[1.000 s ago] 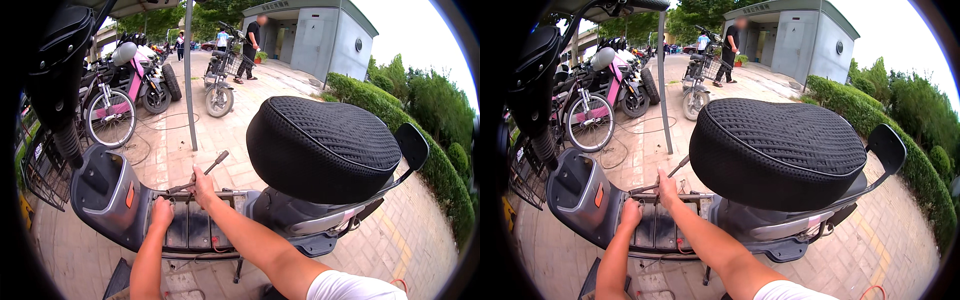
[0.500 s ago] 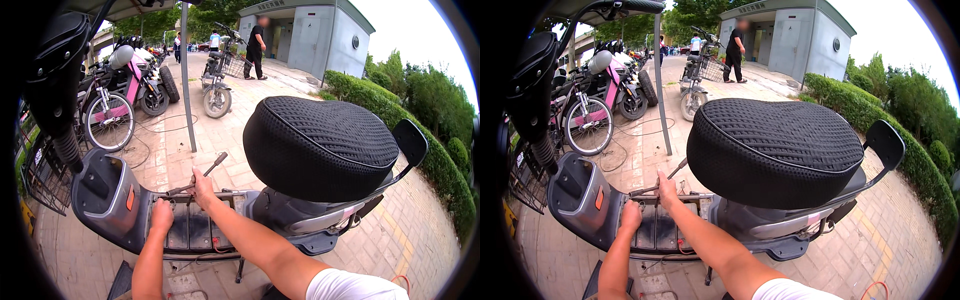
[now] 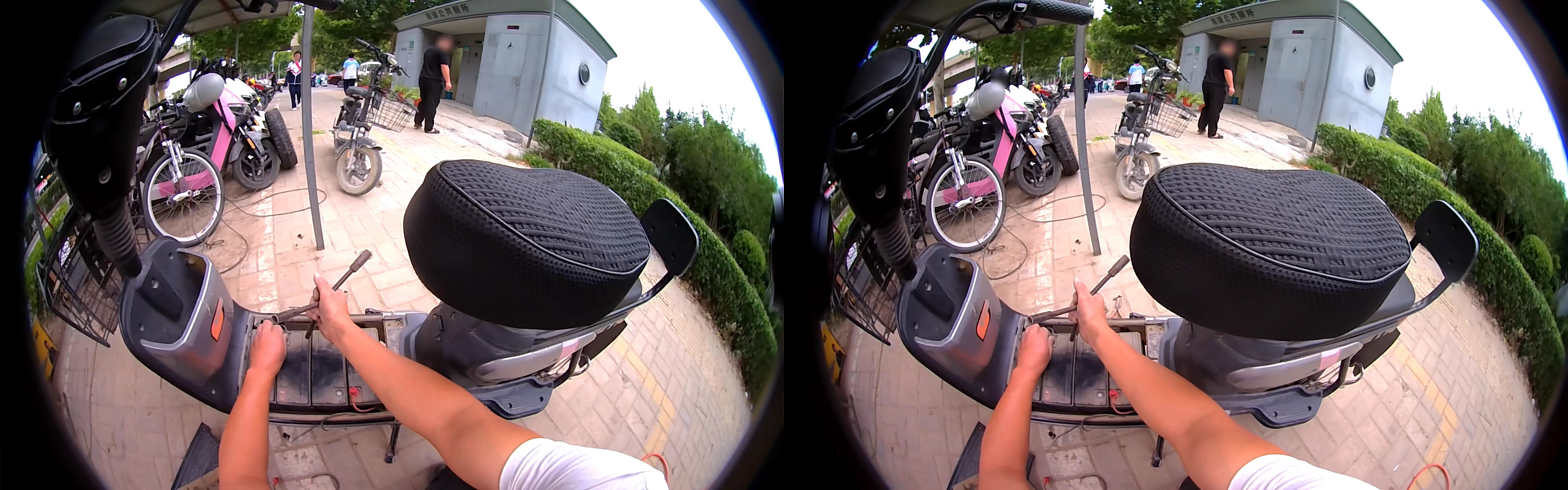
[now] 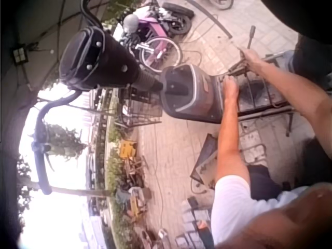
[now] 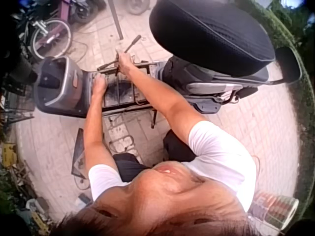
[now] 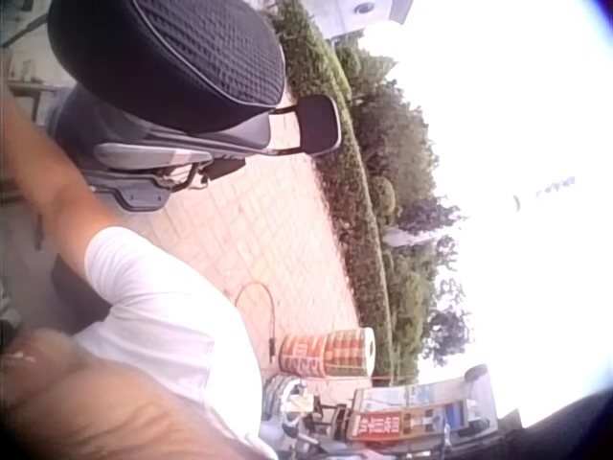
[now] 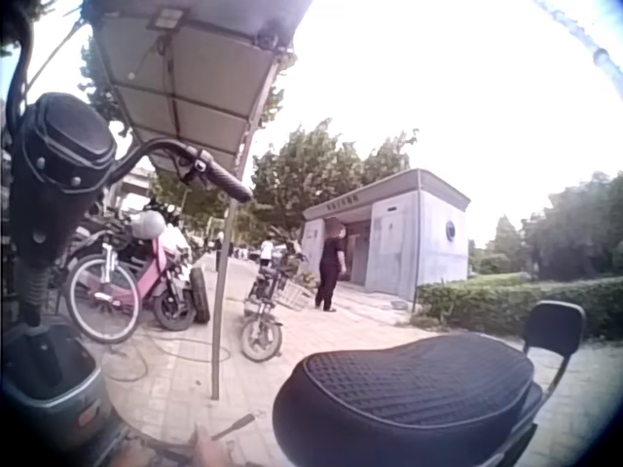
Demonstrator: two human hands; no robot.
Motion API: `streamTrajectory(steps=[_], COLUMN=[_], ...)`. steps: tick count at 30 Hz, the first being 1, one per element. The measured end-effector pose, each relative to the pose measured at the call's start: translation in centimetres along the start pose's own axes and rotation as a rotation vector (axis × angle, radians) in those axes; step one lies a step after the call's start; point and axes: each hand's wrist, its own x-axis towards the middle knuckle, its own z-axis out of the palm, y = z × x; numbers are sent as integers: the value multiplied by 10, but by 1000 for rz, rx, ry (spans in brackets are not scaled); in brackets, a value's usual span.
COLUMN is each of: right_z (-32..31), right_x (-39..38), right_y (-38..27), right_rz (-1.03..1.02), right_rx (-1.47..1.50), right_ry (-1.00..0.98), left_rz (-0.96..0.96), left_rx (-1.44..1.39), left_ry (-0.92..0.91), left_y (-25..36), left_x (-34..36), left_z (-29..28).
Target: The person removes batteries from the scooter chassis by hand and places them on the ground. They then place a floorboard cover over the compartment and secure it using a screwdriver.
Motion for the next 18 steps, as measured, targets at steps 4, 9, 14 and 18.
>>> streamTrajectory(steps=[4,9,14,18], right_z=[-9,-6,1,0], right_x=[5,1,-2,-3], right_y=[0,-4,-4,-4], right_rz=[-8,-10,-20,8], right_rx=[19,23,-3,-10], right_ry=[-13,-7,-1,-6], left_rz=[-18,36,36,3], left_rx=[33,-42,3,49], left_ry=[25,55,87,107], left_y=[1,7,0,-2], left_x=[0,-5,-6,-3], left_z=[3,-3,5,14])
